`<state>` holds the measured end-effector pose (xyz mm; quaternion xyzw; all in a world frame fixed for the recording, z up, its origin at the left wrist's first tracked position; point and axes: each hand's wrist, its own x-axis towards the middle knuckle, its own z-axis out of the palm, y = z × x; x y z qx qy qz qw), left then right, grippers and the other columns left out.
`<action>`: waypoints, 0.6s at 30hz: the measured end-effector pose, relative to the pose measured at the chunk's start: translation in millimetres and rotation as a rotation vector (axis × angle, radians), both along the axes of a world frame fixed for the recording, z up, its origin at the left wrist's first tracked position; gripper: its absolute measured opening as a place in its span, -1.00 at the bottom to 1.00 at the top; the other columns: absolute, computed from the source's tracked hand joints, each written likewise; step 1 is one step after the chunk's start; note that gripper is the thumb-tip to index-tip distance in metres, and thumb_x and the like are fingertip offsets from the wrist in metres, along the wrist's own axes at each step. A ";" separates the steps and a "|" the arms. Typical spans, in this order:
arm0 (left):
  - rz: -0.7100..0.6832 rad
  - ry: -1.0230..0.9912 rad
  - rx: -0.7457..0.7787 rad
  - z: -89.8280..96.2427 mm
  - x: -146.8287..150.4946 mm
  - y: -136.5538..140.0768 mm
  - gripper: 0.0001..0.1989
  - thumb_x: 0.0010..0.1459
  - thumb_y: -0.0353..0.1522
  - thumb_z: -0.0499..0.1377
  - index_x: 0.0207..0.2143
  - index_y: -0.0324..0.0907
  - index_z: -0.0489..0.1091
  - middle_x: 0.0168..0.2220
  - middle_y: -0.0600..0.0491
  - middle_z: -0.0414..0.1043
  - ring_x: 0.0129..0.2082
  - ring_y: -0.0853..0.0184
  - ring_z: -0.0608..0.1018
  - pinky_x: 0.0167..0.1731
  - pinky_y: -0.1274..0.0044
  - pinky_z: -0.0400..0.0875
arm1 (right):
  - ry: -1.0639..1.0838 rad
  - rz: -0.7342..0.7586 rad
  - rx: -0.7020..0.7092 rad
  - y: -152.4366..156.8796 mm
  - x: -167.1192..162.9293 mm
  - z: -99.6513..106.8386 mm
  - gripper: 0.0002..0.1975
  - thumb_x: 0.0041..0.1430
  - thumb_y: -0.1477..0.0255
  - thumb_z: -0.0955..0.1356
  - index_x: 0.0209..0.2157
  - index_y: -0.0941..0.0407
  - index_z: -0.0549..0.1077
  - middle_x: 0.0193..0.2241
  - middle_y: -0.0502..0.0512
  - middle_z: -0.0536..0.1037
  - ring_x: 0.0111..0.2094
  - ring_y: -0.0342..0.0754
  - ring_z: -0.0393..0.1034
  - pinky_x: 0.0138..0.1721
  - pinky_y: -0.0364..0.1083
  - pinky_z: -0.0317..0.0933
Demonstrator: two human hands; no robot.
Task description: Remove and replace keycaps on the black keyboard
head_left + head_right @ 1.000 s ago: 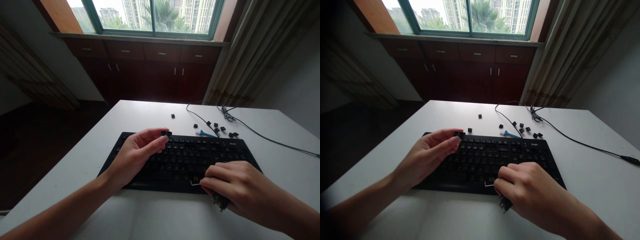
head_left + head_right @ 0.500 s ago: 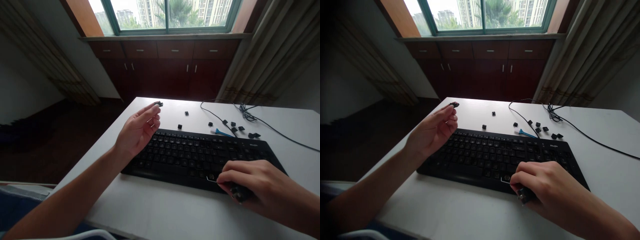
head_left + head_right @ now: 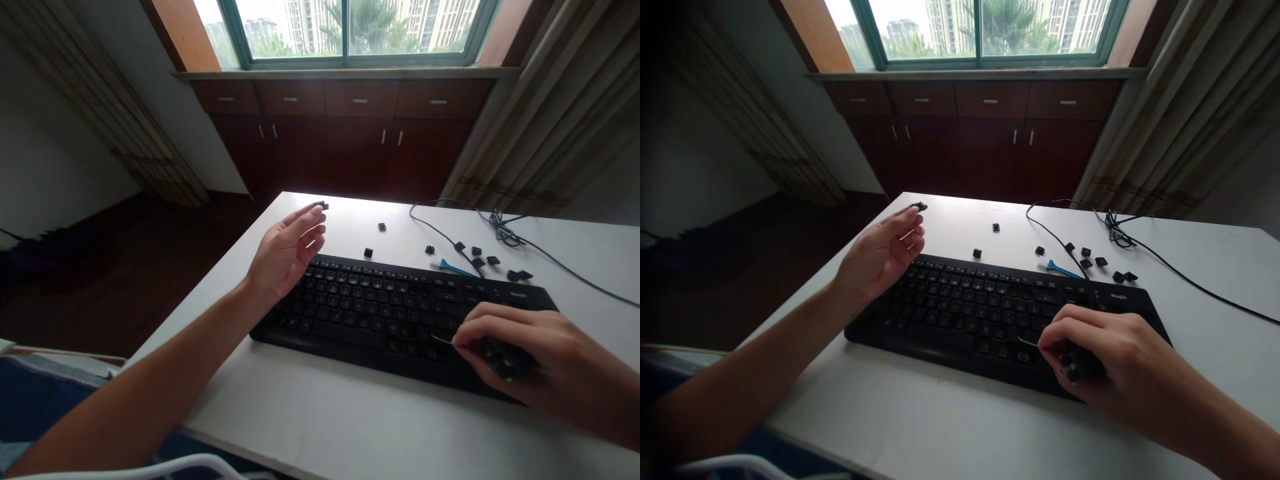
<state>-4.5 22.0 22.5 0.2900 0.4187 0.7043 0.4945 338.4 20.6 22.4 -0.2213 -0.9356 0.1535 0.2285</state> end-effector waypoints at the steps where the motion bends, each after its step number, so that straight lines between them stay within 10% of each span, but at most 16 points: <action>1: -0.018 0.034 -0.014 -1.3 2.6 -1.7 -0.72 0.05 -0.35 0.46 -0.18 -0.23 0.57 -0.26 0.05 0.55 -0.37 0.51 0.55 -0.37 0.72 0.47 | -0.012 -0.018 -0.050 3.5 3.3 -0.5 -0.89 0.24 0.51 0.41 -0.21 0.02 0.52 -0.29 0.02 0.60 -0.39 -0.12 0.52 -0.38 -0.18 0.41; 18: -0.245 0.348 -0.066 1.9 29.3 -26.3 -0.75 0.10 -0.31 0.45 -0.18 -0.19 0.57 -0.06 -0.06 0.62 -0.09 0.26 0.65 -0.15 0.63 0.59 | -0.060 -0.768 0.144 70.1 61.3 -1.5 -0.80 0.23 0.25 0.38 -0.27 0.07 0.58 -0.23 0.15 0.66 -0.22 0.16 0.56 -0.17 0.07 0.35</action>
